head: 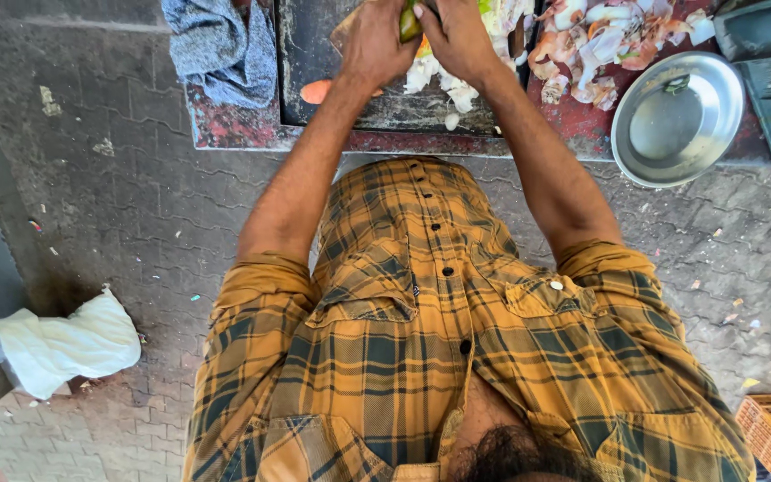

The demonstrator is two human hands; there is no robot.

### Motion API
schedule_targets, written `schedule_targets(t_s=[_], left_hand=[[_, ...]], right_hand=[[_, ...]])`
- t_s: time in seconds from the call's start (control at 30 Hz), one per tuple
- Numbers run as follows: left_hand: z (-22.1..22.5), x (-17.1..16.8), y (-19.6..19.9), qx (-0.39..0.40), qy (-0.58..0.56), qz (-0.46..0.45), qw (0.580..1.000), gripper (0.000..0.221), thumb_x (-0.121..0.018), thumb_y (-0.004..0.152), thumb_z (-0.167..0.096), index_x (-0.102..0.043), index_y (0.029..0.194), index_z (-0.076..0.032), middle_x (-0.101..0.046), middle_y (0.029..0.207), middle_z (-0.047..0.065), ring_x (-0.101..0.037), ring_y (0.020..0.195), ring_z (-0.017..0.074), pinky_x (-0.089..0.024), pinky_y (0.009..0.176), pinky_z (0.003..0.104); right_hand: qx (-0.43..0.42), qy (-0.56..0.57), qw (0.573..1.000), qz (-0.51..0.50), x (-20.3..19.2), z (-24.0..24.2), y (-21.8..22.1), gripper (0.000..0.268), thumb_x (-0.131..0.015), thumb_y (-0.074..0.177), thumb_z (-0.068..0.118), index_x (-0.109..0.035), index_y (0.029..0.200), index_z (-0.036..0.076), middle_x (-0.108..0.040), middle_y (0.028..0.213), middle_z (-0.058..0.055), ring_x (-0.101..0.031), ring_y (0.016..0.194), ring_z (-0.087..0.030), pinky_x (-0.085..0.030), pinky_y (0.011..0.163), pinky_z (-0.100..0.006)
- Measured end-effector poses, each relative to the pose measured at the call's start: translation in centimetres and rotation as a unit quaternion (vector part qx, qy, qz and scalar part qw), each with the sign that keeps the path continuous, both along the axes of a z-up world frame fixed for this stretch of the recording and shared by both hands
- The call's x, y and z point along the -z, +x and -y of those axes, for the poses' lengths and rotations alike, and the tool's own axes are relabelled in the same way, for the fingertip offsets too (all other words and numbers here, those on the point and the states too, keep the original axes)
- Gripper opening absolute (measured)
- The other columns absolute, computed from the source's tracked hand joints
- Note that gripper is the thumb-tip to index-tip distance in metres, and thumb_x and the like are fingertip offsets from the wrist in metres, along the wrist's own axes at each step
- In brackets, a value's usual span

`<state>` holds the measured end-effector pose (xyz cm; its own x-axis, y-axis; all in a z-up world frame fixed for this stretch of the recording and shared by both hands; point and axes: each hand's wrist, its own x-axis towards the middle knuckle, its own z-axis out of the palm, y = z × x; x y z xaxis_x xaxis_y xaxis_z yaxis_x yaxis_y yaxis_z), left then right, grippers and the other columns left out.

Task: The person chops a carrot and a green bell pepper into small pieces on a board, adding them to a pile of already chopped white vegetables.

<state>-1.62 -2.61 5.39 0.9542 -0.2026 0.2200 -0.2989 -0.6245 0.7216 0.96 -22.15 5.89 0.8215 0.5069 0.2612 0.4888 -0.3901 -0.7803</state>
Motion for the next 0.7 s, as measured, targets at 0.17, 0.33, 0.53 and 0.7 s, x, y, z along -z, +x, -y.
schedule_targets(t_s=[0.17, 0.33, 0.53, 0.7], left_hand=[[1.7, 2.1, -0.2, -0.060, 0.004, 0.017, 0.998, 0.037, -0.080, 0.081, -0.018, -0.063, 0.109, -0.001, -0.068, 0.098, 0.023, -0.066, 0.090, 0.0469, -0.053, 0.077, 0.054], [0.4, 4.8, 0.4, -0.120, -0.071, -0.127, 0.982, 0.034, -0.076, 0.085, -0.026, -0.066, 0.108, -0.003, -0.073, 0.097, 0.019, -0.073, 0.089, 0.0376, -0.056, 0.080, 0.050], [-1.0, 0.7, 0.6, -0.010, -0.007, -0.019, 1.000, 0.049, -0.078, 0.093, -0.037, -0.062, 0.111, 0.006, -0.070, 0.095, 0.027, -0.068, 0.089, 0.0453, -0.053, 0.076, 0.056], [-2.8, 0.2, 2.0, 0.059, 0.096, -0.062, 0.992, 0.046, -0.076, 0.101, -0.042, -0.067, 0.111, 0.002, -0.070, 0.098, 0.030, -0.067, 0.091, 0.0469, -0.052, 0.076, 0.056]], right_hand=[[0.075, 0.037, 0.989, 0.119, -0.5, -0.4, -1.1, 0.012, -0.061, 0.109, 0.011, -0.062, 0.107, 0.000, -0.064, 0.088, -0.018, -0.063, 0.083, -0.035, -0.050, 0.076, -0.044], [0.096, 0.214, 0.958, -0.163, 0.0, -0.3, -3.0, 0.031, -0.058, 0.114, 0.017, -0.057, 0.087, 0.002, -0.049, 0.061, -0.003, -0.048, 0.052, -0.014, -0.038, 0.049, -0.033], [0.303, 0.134, 0.942, -0.054, 0.5, 7.1, -1.4, 0.036, -0.073, 0.111, 0.016, -0.058, 0.086, -0.004, -0.050, 0.072, -0.003, -0.045, 0.063, -0.012, -0.033, 0.056, -0.031], [0.350, 0.043, 0.936, 0.019, 0.2, 17.0, -6.4, 0.011, -0.075, 0.104, 0.005, -0.074, 0.110, -0.005, -0.074, 0.096, -0.012, -0.070, 0.084, -0.019, -0.057, 0.075, -0.036]])
